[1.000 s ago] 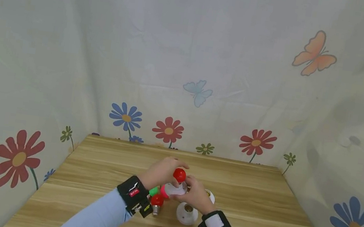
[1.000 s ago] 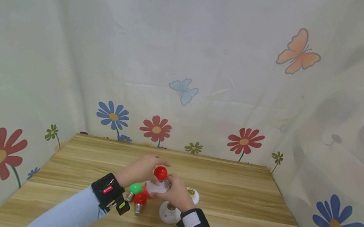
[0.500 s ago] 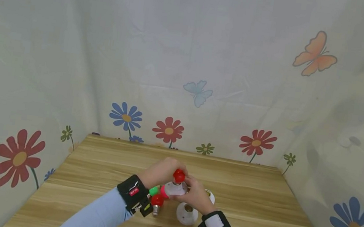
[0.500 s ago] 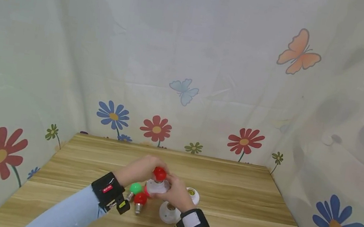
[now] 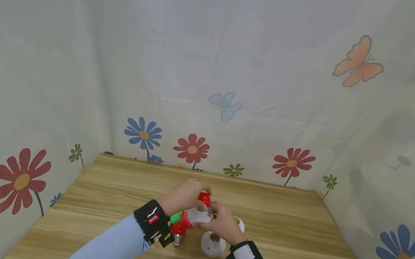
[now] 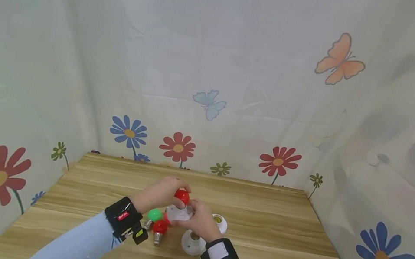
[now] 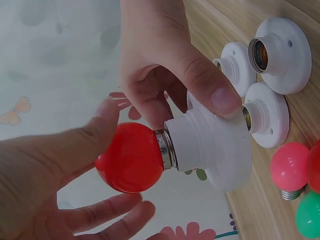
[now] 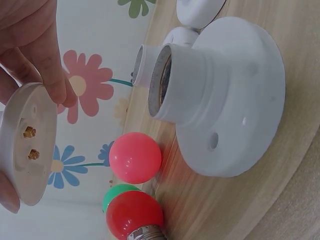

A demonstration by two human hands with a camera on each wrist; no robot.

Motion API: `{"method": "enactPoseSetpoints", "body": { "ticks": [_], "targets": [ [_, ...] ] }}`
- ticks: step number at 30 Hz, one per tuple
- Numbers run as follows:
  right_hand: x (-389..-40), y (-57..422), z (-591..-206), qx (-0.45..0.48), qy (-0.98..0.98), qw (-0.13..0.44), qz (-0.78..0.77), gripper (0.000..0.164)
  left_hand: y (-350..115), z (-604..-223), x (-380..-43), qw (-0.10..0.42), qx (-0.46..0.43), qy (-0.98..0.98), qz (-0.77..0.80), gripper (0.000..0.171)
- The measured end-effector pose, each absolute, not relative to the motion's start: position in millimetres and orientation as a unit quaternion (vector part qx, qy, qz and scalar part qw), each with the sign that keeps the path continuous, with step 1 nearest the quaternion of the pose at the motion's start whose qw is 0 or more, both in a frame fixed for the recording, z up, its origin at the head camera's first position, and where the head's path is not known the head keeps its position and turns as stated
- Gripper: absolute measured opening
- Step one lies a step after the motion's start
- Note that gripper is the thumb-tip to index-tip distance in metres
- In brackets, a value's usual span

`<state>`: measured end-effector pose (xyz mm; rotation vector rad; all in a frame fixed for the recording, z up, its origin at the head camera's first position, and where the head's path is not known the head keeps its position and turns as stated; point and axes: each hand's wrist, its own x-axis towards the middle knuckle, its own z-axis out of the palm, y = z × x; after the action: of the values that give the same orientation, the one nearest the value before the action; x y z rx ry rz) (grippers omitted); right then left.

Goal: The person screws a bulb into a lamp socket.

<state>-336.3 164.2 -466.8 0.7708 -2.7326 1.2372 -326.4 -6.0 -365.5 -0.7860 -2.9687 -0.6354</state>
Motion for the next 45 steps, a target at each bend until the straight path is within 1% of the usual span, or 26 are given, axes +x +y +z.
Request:
{"method": "enactPoseSetpoints", "body": {
  "ticks": [5,7,9,13,18,23,29,33,38,45],
  "targets": [
    [-336.8,163.5,-466.0,0.256,-0.879,0.025,0.402,0.054,-8.8,-364.6,-329.6,-0.002,-0.284,-0.94,-0.189,0.052],
    [-336.2,162.9,-465.0,0.257,-0.876,0.024,0.407,0.055,-9.6,-363.7,-330.6,-0.002,-0.297,-0.938,-0.181,0.049],
    [-335.6,162.4,-464.1,0.254,-0.876,0.022,0.41,0.057,-10.2,-363.1,-331.0,-0.002,-0.305,-0.935,-0.182,0.042],
    [-335.2,161.6,-462.8,0.255,-0.876,0.02,0.41,0.058,-10.5,-363.2,-331.5,-0.003,-0.305,-0.933,-0.193,0.033],
    [-336.2,161.1,-462.7,0.256,-0.873,0.013,0.414,0.057,-9.2,-364.5,-331.9,-0.005,-0.292,-0.936,-0.197,0.034],
    [-337.4,161.4,-463.8,0.254,-0.876,0.009,0.41,0.057,-8.0,-363.7,-330.9,-0.018,-0.267,-0.939,-0.215,0.037],
    [-336.8,161.5,-464.3,0.264,-0.874,0.015,0.408,0.055,-7.9,-364.0,-329.3,-0.021,-0.257,-0.939,-0.228,0.037],
    [-335.9,161.9,-463.5,0.263,-0.874,0.018,0.408,0.054,-7.8,-364.3,-329.0,-0.018,-0.256,-0.939,-0.229,0.038],
    [-335.5,161.9,-463.4,0.253,-0.879,0.019,0.403,0.051,-6.5,-364.5,-328.6,-0.006,-0.241,-0.946,-0.215,0.049],
    [-335.4,161.3,-464.3,0.246,-0.872,0.004,0.423,0.053,-4.1,-368.4,-326.1,0.032,-0.213,-0.962,-0.169,0.042]
  ]
}}
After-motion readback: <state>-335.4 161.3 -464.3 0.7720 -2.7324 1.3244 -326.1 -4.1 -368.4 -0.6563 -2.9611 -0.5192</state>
